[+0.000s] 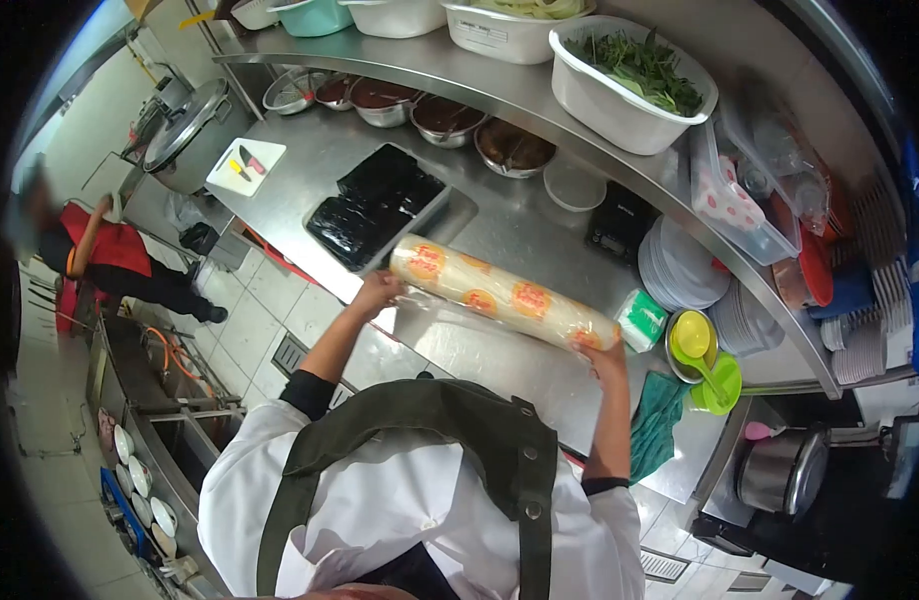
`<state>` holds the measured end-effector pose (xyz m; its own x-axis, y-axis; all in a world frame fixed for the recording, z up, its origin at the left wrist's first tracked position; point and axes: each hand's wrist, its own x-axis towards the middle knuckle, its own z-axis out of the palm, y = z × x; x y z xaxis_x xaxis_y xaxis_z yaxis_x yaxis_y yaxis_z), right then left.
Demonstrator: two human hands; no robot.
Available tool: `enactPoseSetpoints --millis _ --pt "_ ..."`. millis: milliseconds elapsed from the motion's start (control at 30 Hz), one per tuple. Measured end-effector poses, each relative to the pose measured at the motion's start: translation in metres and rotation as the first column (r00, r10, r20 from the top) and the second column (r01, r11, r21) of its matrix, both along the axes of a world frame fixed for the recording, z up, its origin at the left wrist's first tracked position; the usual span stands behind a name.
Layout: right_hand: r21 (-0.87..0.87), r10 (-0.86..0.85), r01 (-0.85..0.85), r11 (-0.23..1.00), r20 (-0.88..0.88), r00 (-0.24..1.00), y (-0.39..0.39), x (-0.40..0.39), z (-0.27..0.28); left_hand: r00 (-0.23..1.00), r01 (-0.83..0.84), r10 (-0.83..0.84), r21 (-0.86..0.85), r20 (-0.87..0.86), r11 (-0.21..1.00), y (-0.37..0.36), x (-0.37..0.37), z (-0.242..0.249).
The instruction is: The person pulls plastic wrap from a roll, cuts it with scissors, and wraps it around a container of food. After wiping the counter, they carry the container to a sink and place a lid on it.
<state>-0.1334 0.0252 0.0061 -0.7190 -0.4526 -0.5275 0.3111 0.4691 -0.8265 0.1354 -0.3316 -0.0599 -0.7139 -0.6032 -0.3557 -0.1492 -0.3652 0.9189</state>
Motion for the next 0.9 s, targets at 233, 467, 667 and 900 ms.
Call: enactPoseSetpoints --millis 233,467,667,900 --pt "-0.145 -0.011 0.016 0.989 0.030 0.999 -0.079 -0.016 -0.020 0.999 -0.027 0.024 -0.079 -0.032 0.997 -0.080 0.004 0.002" --pt "-0.328 -0.139 0.208 0.921 0.223 0.965 -0.066 -0.052 -0.037 0.994 0.065 -0.073 -0.099 -0.079 0.993 -0.097 -0.103 0.025" --pt "-0.333 -0.319 0.225 0.916 -0.260 0.912 -0.058 -0.089 -0.022 0.996 0.009 -0.020 -0.128 -0.085 0.992 -0.101 -0.185 0.036" --pt "0.296 0.321 -0.157 0.942 -0.930 0.176 -0.052 -0.084 0.107 0.783 0.404 -0.501 -0.914 0.368 -0.040 -0.090 -0.160 0.189"
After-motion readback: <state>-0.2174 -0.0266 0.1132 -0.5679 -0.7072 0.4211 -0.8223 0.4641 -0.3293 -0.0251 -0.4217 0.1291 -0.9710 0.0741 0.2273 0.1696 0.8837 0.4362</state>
